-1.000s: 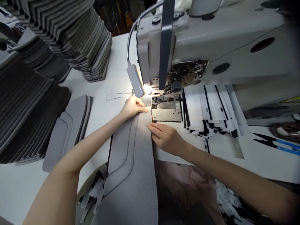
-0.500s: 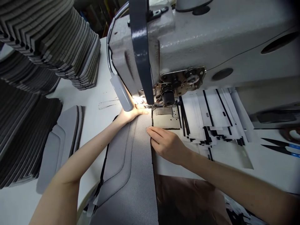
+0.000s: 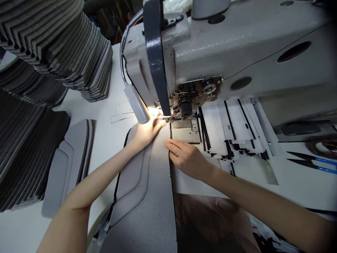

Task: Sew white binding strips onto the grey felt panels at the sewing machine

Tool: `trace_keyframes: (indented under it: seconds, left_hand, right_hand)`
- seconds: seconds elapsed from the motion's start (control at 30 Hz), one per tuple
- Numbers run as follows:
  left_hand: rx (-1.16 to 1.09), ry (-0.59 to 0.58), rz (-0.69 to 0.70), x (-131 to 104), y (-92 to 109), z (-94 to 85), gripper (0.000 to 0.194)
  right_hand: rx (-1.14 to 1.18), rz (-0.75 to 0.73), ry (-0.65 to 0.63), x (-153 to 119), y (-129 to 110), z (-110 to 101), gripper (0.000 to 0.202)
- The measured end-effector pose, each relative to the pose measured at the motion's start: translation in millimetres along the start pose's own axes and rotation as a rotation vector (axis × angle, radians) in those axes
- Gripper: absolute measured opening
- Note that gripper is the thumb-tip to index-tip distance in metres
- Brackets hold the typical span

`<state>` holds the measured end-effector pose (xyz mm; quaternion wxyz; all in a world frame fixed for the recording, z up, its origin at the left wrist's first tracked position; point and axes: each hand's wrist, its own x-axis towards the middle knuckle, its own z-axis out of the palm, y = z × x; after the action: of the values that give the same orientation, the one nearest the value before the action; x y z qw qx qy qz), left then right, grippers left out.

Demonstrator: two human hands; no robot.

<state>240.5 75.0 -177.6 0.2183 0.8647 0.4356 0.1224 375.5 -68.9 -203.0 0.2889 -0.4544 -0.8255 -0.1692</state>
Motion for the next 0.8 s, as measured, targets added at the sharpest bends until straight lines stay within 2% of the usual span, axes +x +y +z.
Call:
trace_keyframes:
  seconds: [0.1,0.17,0.33,0.47,0.53,0.57,0.7,0.73,0.8]
  left_hand:
    - [0.266,-0.023,0.255,-29,16,0.5,0.021]
    - [0.298,-0.023,0.379,-43,20,2.7,0.026]
    - [0.229,0.074,0.446,-51,14,8.8,0.029]
    - [0.223,0.117,0.464,-50,7,13.6,0.031]
    - [0.21,0.144,0.467,-50,4,16.3,0.033]
    - [0.204,0.158,0.473,-50,3,17.5,0.034]
    - [0.198,0.211,0.528,-48,0,20.4,0.033]
    - [0.198,0.217,0.538,-48,-1,20.6,0.033]
    - [0.195,0.224,0.544,-47,-1,21.0,0.032]
  right_hand:
    - [0.001,0.001,-0.03,0,2,-1,0.031]
    - [-0.002,0.0,-0.049,0,3,-1,0.029]
    - [0.012,0.018,-0.121,-2,-1,-1,0.026]
    - [0.118,0.12,-0.271,-1,-3,-12,0.026]
    - [0.159,0.258,-0.344,1,7,-27,0.025]
    - [0.142,0.377,-0.359,2,15,-37,0.025]
    - [-0.189,0.982,-0.417,3,60,-74,0.025]
    - [-0.251,1.066,-0.468,3,70,-80,0.025]
    - [-0.287,1.127,-0.581,2,85,-87,0.026]
